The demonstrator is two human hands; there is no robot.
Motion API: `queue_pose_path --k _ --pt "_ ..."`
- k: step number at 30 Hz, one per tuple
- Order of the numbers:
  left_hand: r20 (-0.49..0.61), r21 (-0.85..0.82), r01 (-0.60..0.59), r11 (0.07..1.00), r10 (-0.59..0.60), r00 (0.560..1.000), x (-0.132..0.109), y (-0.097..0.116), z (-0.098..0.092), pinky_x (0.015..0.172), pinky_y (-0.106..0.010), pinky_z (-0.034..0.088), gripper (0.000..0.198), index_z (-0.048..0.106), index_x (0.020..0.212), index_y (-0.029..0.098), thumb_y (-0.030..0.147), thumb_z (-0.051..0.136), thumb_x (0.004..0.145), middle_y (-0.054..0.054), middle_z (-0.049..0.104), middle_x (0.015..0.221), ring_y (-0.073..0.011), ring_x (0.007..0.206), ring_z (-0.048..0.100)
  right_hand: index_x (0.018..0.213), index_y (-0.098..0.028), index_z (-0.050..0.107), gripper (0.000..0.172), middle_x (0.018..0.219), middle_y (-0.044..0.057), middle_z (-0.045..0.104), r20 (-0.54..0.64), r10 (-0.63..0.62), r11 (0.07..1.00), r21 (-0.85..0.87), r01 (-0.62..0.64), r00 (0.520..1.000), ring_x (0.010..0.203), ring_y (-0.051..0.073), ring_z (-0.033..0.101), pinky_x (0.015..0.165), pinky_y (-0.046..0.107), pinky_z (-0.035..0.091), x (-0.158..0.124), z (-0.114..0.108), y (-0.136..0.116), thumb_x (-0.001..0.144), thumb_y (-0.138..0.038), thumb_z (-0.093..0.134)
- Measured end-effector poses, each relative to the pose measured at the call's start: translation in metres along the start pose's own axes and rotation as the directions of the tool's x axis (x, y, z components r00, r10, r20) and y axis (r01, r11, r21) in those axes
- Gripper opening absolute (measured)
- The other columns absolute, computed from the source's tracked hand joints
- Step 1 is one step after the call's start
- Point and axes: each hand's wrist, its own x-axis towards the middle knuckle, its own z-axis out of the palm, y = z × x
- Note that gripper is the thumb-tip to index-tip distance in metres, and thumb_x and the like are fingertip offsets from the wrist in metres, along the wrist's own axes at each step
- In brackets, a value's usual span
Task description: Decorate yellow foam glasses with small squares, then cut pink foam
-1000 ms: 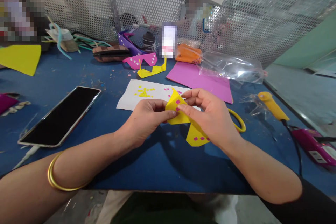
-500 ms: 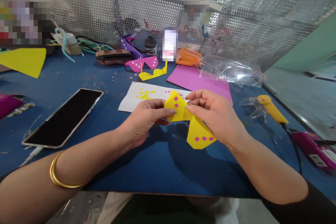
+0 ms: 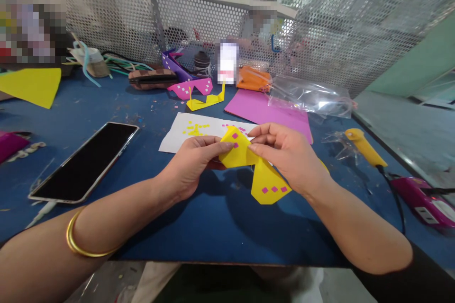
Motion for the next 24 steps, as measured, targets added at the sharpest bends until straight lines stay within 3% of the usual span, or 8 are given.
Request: queue_pose_path --k 10,13,14,15,18,20,21,24 --pt "0.043 0.066 0.066 0.996 -0.069 0.997 -0.001 0.006 -0.003 0.054 -0.017 0.050 0.007 0.074 0.073 0.015 0.022 0.076 0.075 -0.003 0.072 0.067 -0.0116 0.062 0.068 0.094 -0.019 0.065 0.020 0.085 0.004 0.073 -0.008 -0.043 0.999 0.008 0.043 0.999 0.080 0.018 0.068 0.073 0.033 0.052 0.009 -0.015 -0.002 0.078 -0.031 0.067" --pt "-0.016 -0.005 0.069 0.998 -0.069 0.997 0.000 0.006 -0.004 0.052 -0.018 0.051 0.003 0.074 0.074 0.016 0.018 0.074 0.076 -0.004 0.074 0.076 -0.0125 0.063 0.070 0.100 -0.018 0.063 0.021 0.096 0.007 0.073 -0.157 -0.177 0.955 -0.265 0.132 0.972 0.090 0.019 0.069 0.081 0.033 0.051 0.015 -0.039 -0.008 0.084 -0.031 0.061" --pt "-0.035 -0.026 0.072 0.997 -0.073 0.997 0.001 0.006 -0.004 0.051 -0.018 0.051 0.001 0.074 0.075 0.016 0.017 0.074 0.076 -0.004 0.074 0.078 -0.0128 0.063 0.070 0.104 -0.019 0.063 0.022 0.101 0.008 0.073 -0.229 -0.227 0.882 -0.460 0.100 0.947 0.093 0.019 0.068 0.083 0.032 0.050 0.016 -0.052 -0.009 0.086 -0.031 0.059" --pt "-0.053 -0.047 0.075 0.996 -0.078 0.996 0.001 0.007 -0.005 0.051 -0.018 0.052 0.001 0.074 0.076 0.016 0.016 0.074 0.076 -0.005 0.075 0.080 -0.0129 0.063 0.070 0.107 -0.021 0.063 0.024 0.105 0.007 0.072 -0.302 -0.258 0.734 -0.679 -0.017 0.917 0.096 0.018 0.067 0.083 0.031 0.048 0.016 -0.066 -0.008 0.089 -0.033 0.055" --pt "-0.110 -0.109 0.077 0.991 -0.089 0.990 0.001 0.010 -0.004 0.050 -0.018 0.052 0.003 0.071 0.076 0.015 0.012 0.073 0.076 -0.005 0.075 0.082 -0.0131 0.063 0.071 0.112 -0.013 0.064 0.034 0.117 0.027 0.064 -0.482 -0.226 0.568 -0.771 -0.288 0.846 0.108 0.036 0.061 0.086 0.049 0.038 0.011 -0.116 0.003 0.086 -0.032 0.056" --pt "-0.138 -0.140 0.072 0.988 -0.091 0.986 0.000 0.012 -0.004 0.049 -0.017 0.052 0.003 0.071 0.079 0.014 0.012 0.073 0.077 -0.006 0.075 0.084 -0.0131 0.063 0.071 0.089 -0.008 0.069 0.027 0.101 0.037 0.064 -0.567 -0.125 0.481 -0.752 -0.450 0.814 0.098 0.045 0.061 0.074 0.054 0.036 0.006 -0.149 0.019 0.080 -0.032 0.061" --pt "-0.144 -0.150 0.068 0.986 -0.090 0.985 0.000 0.012 -0.004 0.049 -0.017 0.052 0.004 0.071 0.081 0.014 0.012 0.073 0.078 -0.006 0.075 0.086 -0.0132 0.064 0.072 0.071 -0.011 0.068 0.025 0.086 0.036 0.065 -0.588 -0.052 0.451 -0.735 -0.506 0.807 0.085 0.045 0.063 0.066 0.052 0.036 0.003 -0.164 0.029 0.076 -0.035 0.066" --pt "-0.141 -0.172 0.066 0.983 -0.090 0.986 0.000 0.013 -0.005 0.050 -0.017 0.053 0.008 0.072 0.086 0.014 0.015 0.073 0.078 -0.007 0.076 0.091 -0.0135 0.067 0.072 0.036 -0.023 0.049 0.044 0.050 0.016 0.058 -0.541 0.144 0.426 -0.722 -0.545 0.829 0.052 0.028 0.058 0.055 0.043 0.034 -0.001 -0.196 0.056 0.070 -0.040 0.071"
